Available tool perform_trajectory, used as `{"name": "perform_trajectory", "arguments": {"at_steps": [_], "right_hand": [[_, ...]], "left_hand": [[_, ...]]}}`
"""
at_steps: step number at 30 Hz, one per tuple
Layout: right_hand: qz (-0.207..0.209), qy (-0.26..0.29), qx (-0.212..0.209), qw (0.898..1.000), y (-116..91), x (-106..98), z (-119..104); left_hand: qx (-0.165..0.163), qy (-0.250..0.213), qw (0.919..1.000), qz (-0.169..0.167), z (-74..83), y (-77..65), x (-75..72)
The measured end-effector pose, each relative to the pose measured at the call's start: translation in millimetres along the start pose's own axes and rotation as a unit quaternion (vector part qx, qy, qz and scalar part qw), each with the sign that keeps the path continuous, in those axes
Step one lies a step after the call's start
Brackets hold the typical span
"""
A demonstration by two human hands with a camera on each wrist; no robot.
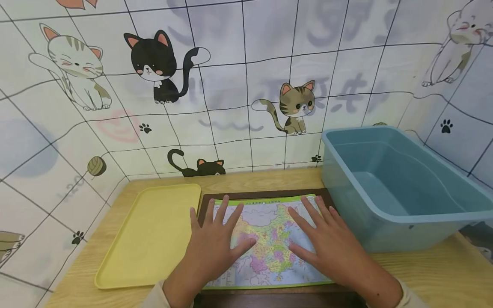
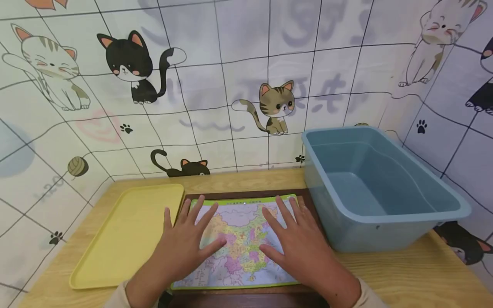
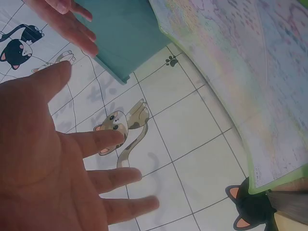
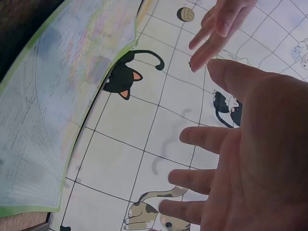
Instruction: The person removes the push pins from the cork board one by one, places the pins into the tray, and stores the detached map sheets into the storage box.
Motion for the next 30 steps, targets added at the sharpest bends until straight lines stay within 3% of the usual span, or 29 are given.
{"name": "perform_trajectory", "arguments": {"at_steps": [11,20,25,30], "right_hand": [[-0.053,0.033,-0.06,0.996,-10,18,-17],[-0.15,0.043,-0.096,0.983,-18,41,-34],[-0.142,0.036,-0.132,0.98,-23,43,-40],[-0.146,0.047,-0.147,0.977,-25,45,-44]], "left_hand": [[0.045,-0.003,0.9987,0.026,9.8,4.5,-3.2],[0.097,0.047,0.9933,0.041,22.1,30.3,-12.4],[0.106,0.049,0.9924,0.037,26.5,45.5,-9.6],[0.093,0.038,0.9949,0.013,26.5,58.3,-2.3]]}}
Point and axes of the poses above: each hand's wrist, its own y-axis towards the middle knuckle, its own x-axis out of the palm, z = x × y, the point moved 8 cm from there along y, towards the middle knuckle, and after that the axes turned 1 degree about y, right-handed, at the moved point
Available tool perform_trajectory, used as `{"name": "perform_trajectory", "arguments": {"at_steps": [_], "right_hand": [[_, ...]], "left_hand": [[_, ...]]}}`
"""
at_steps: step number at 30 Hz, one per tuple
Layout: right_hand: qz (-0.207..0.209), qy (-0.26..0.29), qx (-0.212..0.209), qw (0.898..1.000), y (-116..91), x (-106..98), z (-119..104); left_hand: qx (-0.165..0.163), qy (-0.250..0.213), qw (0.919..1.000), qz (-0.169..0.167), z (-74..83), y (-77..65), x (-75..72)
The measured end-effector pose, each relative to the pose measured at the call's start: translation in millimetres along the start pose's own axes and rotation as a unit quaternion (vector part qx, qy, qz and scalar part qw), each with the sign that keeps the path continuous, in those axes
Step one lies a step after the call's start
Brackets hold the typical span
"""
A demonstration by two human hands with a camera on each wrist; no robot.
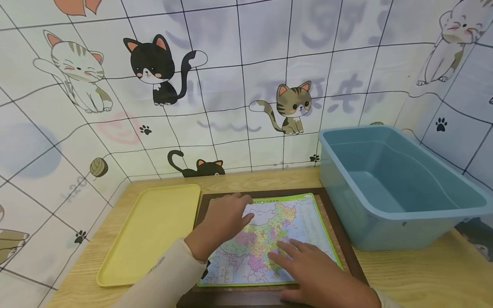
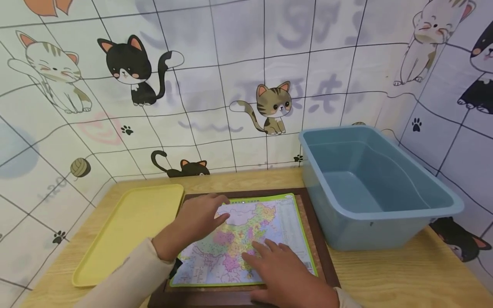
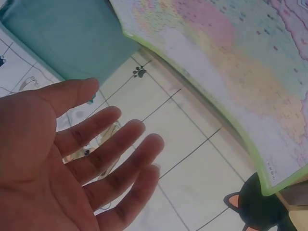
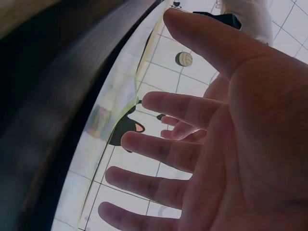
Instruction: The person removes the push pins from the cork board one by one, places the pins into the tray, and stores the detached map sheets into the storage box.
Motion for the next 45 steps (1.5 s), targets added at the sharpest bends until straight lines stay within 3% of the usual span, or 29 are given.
{"name": "perform_trajectory", "arguments": {"at_steps": [8,13,19,28,36,45], "right_hand": [[-0.006,0.005,-0.016,1.0,0,4,-2],[-0.032,0.026,-0.007,0.999,1,7,0],[-0.048,0.042,-0.012,0.998,0,9,1],[-0.061,0.05,-0.009,0.997,0,12,2],[-0.068,0.062,-0.001,0.996,0,13,4],[-0.067,0.06,-0.012,0.996,1,13,2]], "left_hand": [[-0.021,-0.04,0.9969,-0.064,-4.7,21.7,25.3],[-0.033,-0.074,0.9909,-0.108,-7.6,36.8,43.1],[-0.042,-0.121,0.9823,-0.137,-7.8,51.8,60.0],[-0.058,-0.185,0.9711,-0.139,-12.5,65.2,80.5],[-0.083,-0.213,0.9628,-0.144,-16.7,73.5,95.1],[-0.099,-0.261,0.9476,-0.155,-20.7,78.2,106.7]]}}
Point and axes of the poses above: each hand's wrist, its own y-axis towards the middle knuckle, its own x-axis out of the palm, z = x × y, the point moved 8 cm from there along y, towards the middle knuckle, and after that the axes turned 1 degree about y, right-handed, at the moved point
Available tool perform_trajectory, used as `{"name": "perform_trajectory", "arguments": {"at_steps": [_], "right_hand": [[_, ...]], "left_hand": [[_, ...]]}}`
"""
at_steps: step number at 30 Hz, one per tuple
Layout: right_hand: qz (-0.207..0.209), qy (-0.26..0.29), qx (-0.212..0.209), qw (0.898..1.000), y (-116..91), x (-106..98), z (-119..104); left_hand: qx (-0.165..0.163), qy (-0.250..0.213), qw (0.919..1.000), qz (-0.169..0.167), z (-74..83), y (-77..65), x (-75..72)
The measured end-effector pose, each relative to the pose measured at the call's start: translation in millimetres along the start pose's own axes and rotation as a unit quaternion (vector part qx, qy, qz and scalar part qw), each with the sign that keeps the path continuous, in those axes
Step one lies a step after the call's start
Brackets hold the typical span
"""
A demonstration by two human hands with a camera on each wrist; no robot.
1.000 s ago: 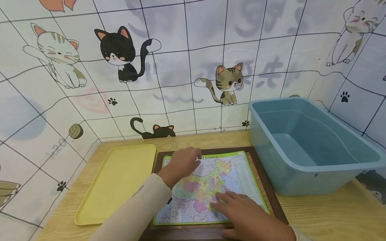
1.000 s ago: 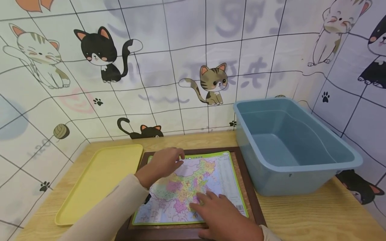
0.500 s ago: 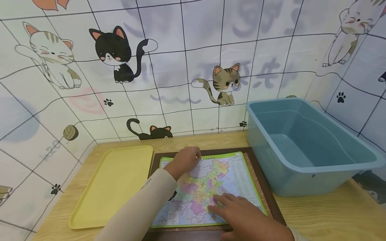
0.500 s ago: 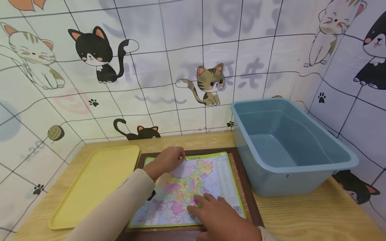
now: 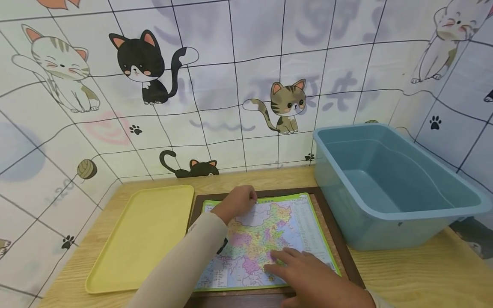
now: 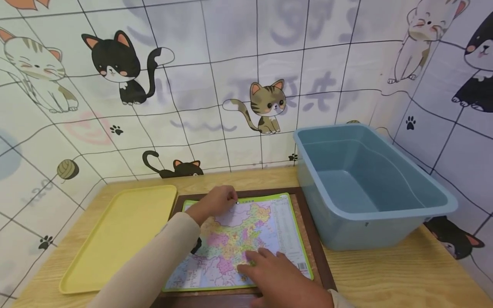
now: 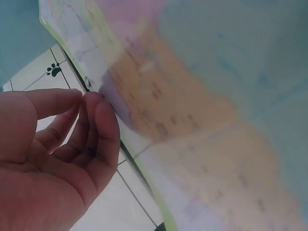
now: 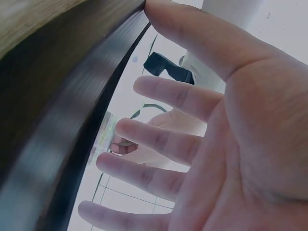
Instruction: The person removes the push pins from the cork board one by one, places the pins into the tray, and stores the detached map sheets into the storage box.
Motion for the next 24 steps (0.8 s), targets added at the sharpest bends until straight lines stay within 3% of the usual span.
{"name": "perform_trajectory", "arguments": {"at_steps": [14,24], "right_hand": [[-0.01,0.01,-0.008,1.0,1,1,0],[-0.02,0.018,-0.001,1.0,4,2,1]], "left_hand": [[-0.022,-0.05,0.9975,-0.046,-10.5,7.7,6.3],[-0.027,-0.04,0.9966,-0.067,-12.4,10.1,6.3]]}}
Point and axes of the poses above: each hand's wrist, its own y-axis towards the middle knuckle, its own x-axis out of the palm, z = x × y, the point moved 8 cm from there along y, towards the middle knuckle, and after that the axes turned 1 degree about y, right-handed, at the moved point
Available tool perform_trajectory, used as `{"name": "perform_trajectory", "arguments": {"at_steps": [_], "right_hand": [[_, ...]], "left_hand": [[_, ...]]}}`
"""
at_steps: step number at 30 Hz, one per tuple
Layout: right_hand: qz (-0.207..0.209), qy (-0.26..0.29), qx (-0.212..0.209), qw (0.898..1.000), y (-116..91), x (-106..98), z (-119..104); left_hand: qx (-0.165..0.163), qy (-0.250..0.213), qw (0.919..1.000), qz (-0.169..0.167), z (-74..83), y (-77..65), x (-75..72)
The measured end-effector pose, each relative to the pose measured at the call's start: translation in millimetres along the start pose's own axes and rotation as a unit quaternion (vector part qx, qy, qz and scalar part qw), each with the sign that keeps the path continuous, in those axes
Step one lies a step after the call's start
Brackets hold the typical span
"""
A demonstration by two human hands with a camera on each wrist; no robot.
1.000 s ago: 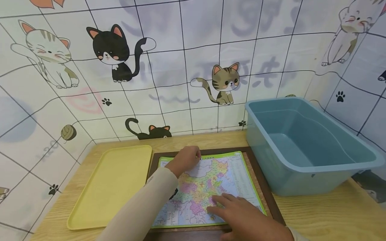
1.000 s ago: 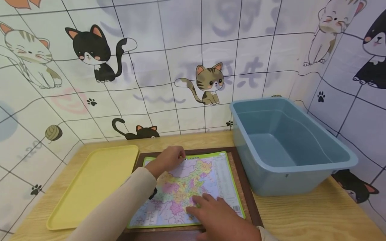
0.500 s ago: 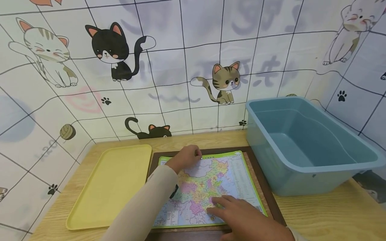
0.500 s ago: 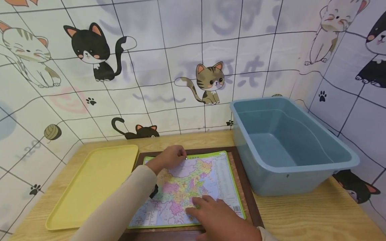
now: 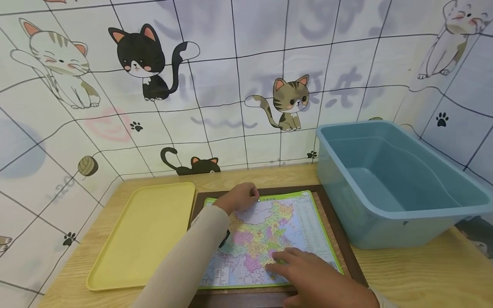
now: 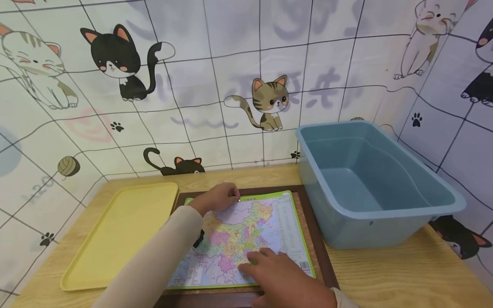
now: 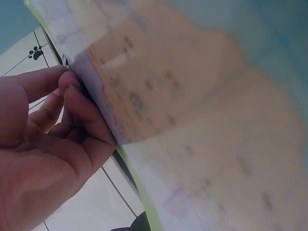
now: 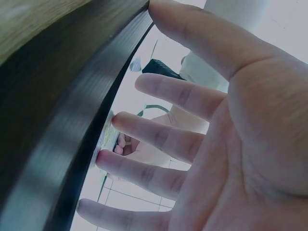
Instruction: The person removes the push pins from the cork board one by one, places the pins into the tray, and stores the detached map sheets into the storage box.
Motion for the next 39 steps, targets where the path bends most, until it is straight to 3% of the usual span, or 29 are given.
{"name": "perform_trajectory", "arguments": {"at_steps": [30,39], "right_hand": [[-0.019,0.021,0.021,0.999,0.3,0.5,1.3],[-0.013,0.019,0.018,1.0,0.2,0.5,0.9]], "left_hand": [[0.008,0.023,0.9996,0.013,5.5,2.9,0.5],[0.01,0.028,0.9995,0.003,5.9,4.0,2.3]]}}
Point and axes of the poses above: each hand's wrist, its own y-axis towards the middle knuckle, its own x-axis out of the palm, z = x × y, the point moved 8 cm from there along y, towards the middle knuckle, and after that the axes turned 1 degree about y, right-handed, at the moved point
